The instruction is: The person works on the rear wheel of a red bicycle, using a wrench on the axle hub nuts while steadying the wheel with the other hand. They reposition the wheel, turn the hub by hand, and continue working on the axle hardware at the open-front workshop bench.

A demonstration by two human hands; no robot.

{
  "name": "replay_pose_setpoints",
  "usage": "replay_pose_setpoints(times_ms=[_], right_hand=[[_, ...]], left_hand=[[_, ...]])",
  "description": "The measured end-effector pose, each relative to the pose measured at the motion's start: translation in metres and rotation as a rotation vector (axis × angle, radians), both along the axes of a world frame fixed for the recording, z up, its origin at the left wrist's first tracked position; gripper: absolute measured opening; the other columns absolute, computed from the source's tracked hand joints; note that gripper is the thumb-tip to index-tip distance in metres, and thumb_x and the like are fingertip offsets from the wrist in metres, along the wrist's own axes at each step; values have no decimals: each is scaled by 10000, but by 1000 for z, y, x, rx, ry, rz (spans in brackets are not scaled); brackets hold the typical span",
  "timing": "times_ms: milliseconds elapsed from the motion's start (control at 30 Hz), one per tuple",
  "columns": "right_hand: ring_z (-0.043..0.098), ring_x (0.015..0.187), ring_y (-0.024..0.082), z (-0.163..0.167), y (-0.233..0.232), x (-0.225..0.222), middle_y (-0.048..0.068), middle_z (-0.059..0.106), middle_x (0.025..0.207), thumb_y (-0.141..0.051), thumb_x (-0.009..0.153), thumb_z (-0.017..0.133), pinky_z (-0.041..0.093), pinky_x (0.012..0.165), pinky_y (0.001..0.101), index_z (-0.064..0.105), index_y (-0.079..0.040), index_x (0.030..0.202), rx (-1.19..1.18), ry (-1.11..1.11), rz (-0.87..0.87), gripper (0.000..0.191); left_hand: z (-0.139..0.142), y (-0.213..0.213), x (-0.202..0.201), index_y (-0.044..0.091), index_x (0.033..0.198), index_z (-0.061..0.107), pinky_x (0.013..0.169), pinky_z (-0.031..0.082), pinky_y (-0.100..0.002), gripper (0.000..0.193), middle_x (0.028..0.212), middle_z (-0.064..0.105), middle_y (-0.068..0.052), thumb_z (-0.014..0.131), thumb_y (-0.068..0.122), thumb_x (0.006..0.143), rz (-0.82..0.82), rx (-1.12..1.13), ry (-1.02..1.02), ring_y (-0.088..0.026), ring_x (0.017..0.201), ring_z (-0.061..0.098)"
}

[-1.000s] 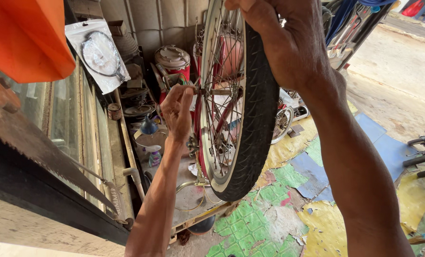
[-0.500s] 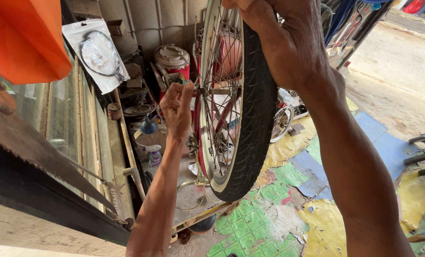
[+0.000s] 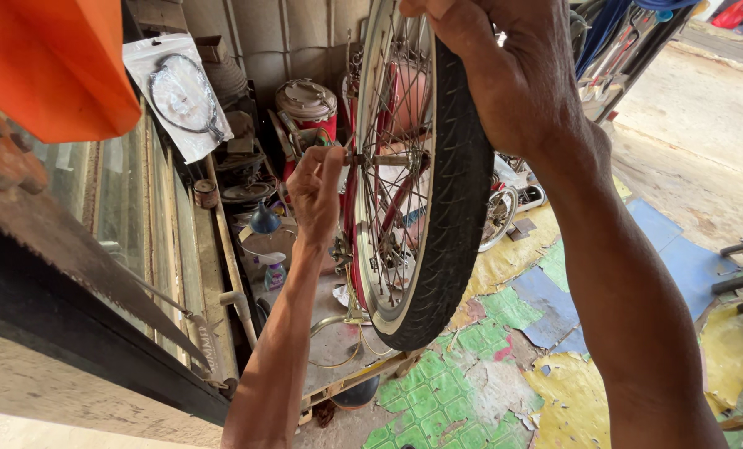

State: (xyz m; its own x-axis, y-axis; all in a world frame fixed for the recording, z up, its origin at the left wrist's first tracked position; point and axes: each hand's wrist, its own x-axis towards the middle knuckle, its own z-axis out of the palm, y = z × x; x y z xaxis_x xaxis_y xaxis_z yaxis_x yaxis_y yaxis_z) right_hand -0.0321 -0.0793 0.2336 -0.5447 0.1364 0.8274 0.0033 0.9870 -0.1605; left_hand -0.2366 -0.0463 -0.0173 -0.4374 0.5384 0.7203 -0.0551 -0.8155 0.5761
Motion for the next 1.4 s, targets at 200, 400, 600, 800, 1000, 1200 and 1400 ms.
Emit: replay_pose_setpoints(times_ms=[200, 400, 600, 800, 1000, 1200, 1400], right_hand=[[655, 1057, 128, 0, 0, 0, 34, 716, 1129, -262, 1174, 509, 508, 953, 320, 697, -47, 1202, -6, 5, -39, 287], [659, 1055, 120, -1, 2, 1, 25, 709, 1111, -266, 1203, 492, 509, 971, 294, 686, -49, 1183, -13, -10, -18, 292], [661, 1117, 135, 0, 5, 1, 34, 700, 1165, -248, 1199, 453, 508, 1015, 305, 675, -48, 1225, 75, -26, 22, 300], [669, 1098, 157, -1, 3, -1, 46, 714, 1157, -245, 1163, 492, 520, 989, 335, 680, -35, 1171, 0, 4, 2, 282], [674, 1035, 128, -1, 12, 2, 47, 716, 1117, -263, 1202, 476, 531, 944, 315, 668, -29, 1160, 49, 21, 43, 306], [647, 853, 156, -4, 14, 5, 63, 701, 953, -276, 1138, 500, 495, 778, 340, 704, -52, 1133, -55, -35, -153, 303], [684, 1026, 168, -9, 17, 6, 55, 711, 1117, -311, 1186, 398, 542, 908, 348, 634, -50, 1227, 168, 34, 10, 354]], left_hand=[[-4, -5, -1, 26, 1069, 698, 802, 445, -231, 230, 929, 636, 40, 602, 234, 1087, 34, -53, 39, -38, 856, 511], [-10, 3, 2, 36, 1010, 673, 821, 449, -231, 260, 903, 592, 49, 633, 276, 1104, 50, -45, -1, -30, 848, 481], [-7, 5, 2, 31, 1041, 703, 969, 509, -270, 224, 1012, 666, 11, 689, 254, 1059, 92, 4, -25, -55, 935, 583], [-2, 1, 3, 39, 1022, 701, 850, 484, -243, 205, 938, 650, 11, 686, 238, 1069, 53, -9, -31, -49, 907, 573], [-5, 7, 12, 57, 998, 646, 786, 443, -222, 199, 916, 635, 45, 638, 228, 1100, 161, -54, -34, -33, 860, 510], [-10, 12, 17, 68, 956, 600, 777, 400, -223, 218, 895, 576, 58, 634, 191, 1133, 117, -35, -58, -26, 855, 455], [-5, 10, 17, 36, 965, 631, 832, 430, -225, 197, 893, 605, 54, 653, 169, 1109, 114, -47, -64, -20, 863, 500]])
